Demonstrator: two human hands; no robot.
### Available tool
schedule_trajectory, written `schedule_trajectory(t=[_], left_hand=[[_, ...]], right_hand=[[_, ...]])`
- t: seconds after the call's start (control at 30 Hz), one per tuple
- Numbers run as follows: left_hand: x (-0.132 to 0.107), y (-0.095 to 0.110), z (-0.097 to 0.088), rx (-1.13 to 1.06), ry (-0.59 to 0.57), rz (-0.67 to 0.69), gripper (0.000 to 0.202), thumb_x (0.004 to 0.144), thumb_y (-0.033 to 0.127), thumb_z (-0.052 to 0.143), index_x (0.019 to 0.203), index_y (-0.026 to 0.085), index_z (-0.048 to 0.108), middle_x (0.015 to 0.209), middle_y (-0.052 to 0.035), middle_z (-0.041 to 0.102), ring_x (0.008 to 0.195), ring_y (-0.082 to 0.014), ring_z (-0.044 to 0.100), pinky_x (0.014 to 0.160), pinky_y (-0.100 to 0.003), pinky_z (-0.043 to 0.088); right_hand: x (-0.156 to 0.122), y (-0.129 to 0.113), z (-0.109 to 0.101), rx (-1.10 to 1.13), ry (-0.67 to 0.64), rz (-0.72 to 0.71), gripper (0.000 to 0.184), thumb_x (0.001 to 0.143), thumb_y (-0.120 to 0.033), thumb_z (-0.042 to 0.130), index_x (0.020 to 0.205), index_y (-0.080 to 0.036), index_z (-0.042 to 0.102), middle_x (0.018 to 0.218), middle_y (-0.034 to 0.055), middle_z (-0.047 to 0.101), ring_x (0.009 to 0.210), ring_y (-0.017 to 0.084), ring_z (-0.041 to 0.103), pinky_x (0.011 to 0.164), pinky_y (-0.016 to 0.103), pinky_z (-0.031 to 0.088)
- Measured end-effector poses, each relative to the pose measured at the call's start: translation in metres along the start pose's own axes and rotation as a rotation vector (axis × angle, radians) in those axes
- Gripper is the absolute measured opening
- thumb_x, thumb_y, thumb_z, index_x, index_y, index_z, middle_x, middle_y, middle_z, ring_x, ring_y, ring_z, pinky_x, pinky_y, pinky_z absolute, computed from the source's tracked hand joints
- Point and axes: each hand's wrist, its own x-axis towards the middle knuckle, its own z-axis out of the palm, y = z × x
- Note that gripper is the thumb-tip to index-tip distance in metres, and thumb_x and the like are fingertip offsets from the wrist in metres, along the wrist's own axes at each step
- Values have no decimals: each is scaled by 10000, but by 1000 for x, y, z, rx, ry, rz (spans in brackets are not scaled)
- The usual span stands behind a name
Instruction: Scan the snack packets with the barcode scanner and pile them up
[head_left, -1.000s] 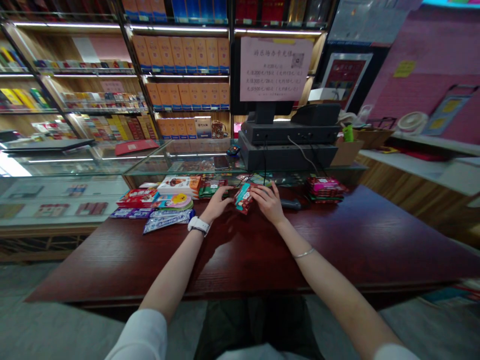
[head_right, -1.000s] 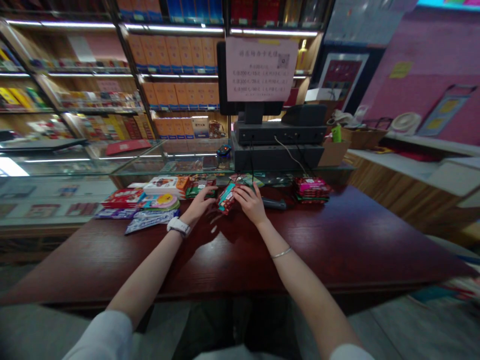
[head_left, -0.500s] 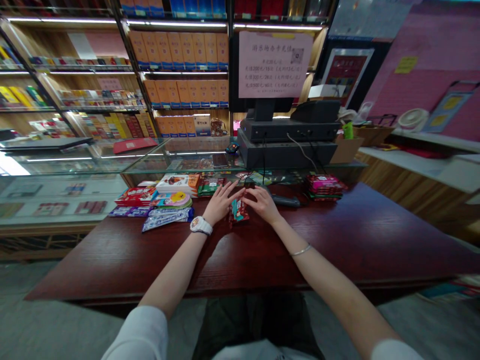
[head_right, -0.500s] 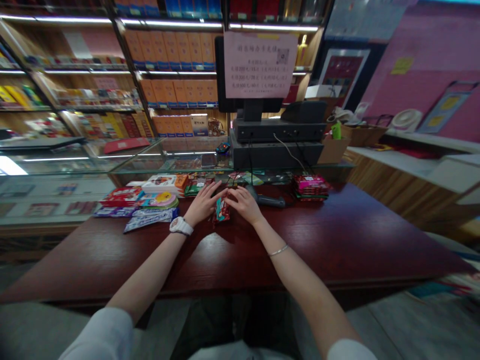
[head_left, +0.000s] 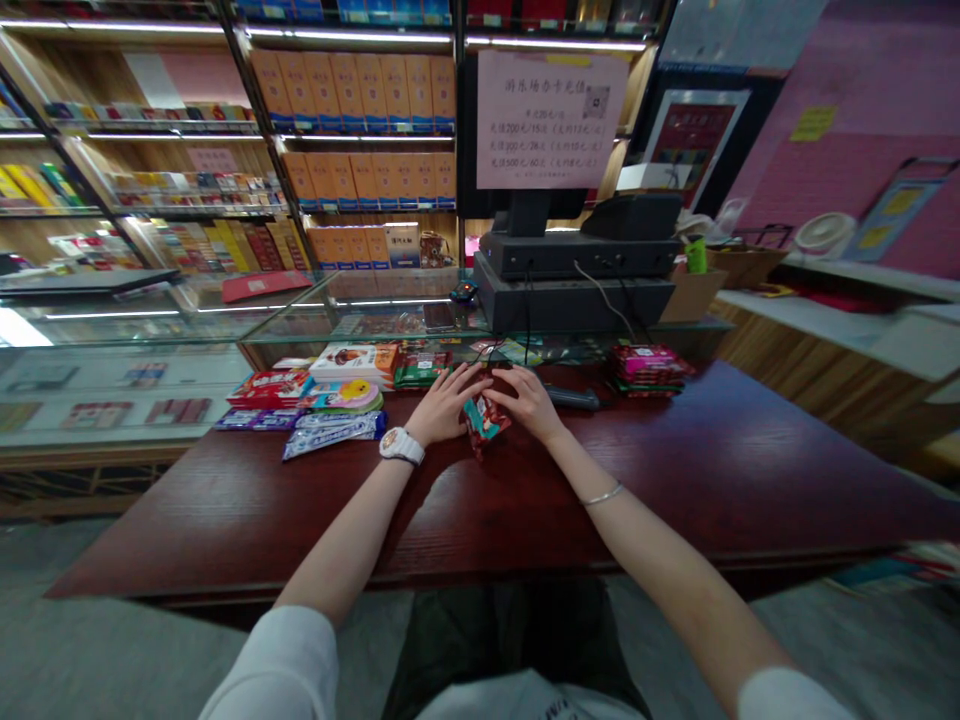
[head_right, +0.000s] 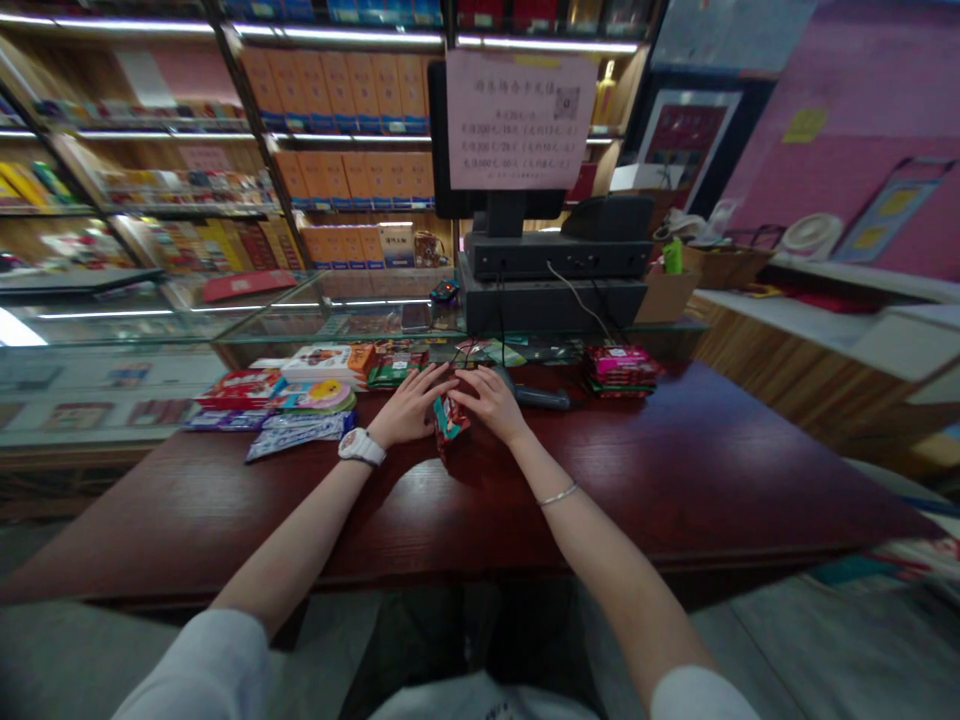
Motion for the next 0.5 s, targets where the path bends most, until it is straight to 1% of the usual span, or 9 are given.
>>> schedule_trajectory(t=[0.1, 0.17, 0.23, 0.3, 0.37, 0.5], left_hand=[[1, 2, 1, -12, -2, 10, 795, 734, 254, 628, 1481, 211, 360, 1623, -77, 234, 1504, -273, 182, 1233, -474, 150], [2, 3, 3, -15, 4, 8, 808, 712, 277, 638, 1468, 178, 371, 1610, -93, 267, 1499, -283, 197, 1239, -475, 131], [3, 3, 5, -12, 15, -5, 834, 688, 288, 646, 1463, 156, 368, 1592, -107, 305, 1493, -294, 213, 1244, -481, 102], [2, 1, 6, -8, 28, -26, 853, 673, 299, 653, 1461, 143, 364, 1563, -121, 358, 1481, -301, 243, 1248, -484, 81], [1, -2, 6, 0, 47, -62, 865, 660, 314, 664, 1453, 133, 368, 1518, -136, 419, 1458, -310, 292, 1249, -488, 81], [-2, -8, 6, 38, 101, -155, 881, 641, 359, 695, 1430, 117, 388, 1436, -167, 480, 1391, -340, 387, 1239, -527, 111]], right_hand=[[0, 1, -3, 33, -51, 37, 280, 962, -188, 533, 1145, -325, 694, 1325, 40, 612, 1221, 192, 538, 1090, 441, 441], [1, 2, -5, 59, -98, 75, 318, 962, -178, 522, 1192, -335, 676, 1363, 38, 588, 1235, 198, 528, 1089, 432, 441], [2, 2, -6, 76, -118, 123, 368, 963, -163, 495, 1254, -332, 643, 1390, 41, 568, 1252, 204, 517, 1089, 425, 439], [3, 3, -7, 76, -101, 179, 402, 964, -149, 459, 1297, -310, 615, 1396, 53, 563, 1261, 209, 515, 1090, 424, 436], [4, 5, -7, 64, -51, 250, 418, 964, -139, 422, 1311, -281, 605, 1392, 68, 567, 1260, 212, 521, 1091, 429, 430], [4, 8, -6, 43, 61, 384, 458, 948, -97, 338, 1288, -233, 614, 1349, 90, 598, 1251, 213, 529, 1082, 434, 428]])
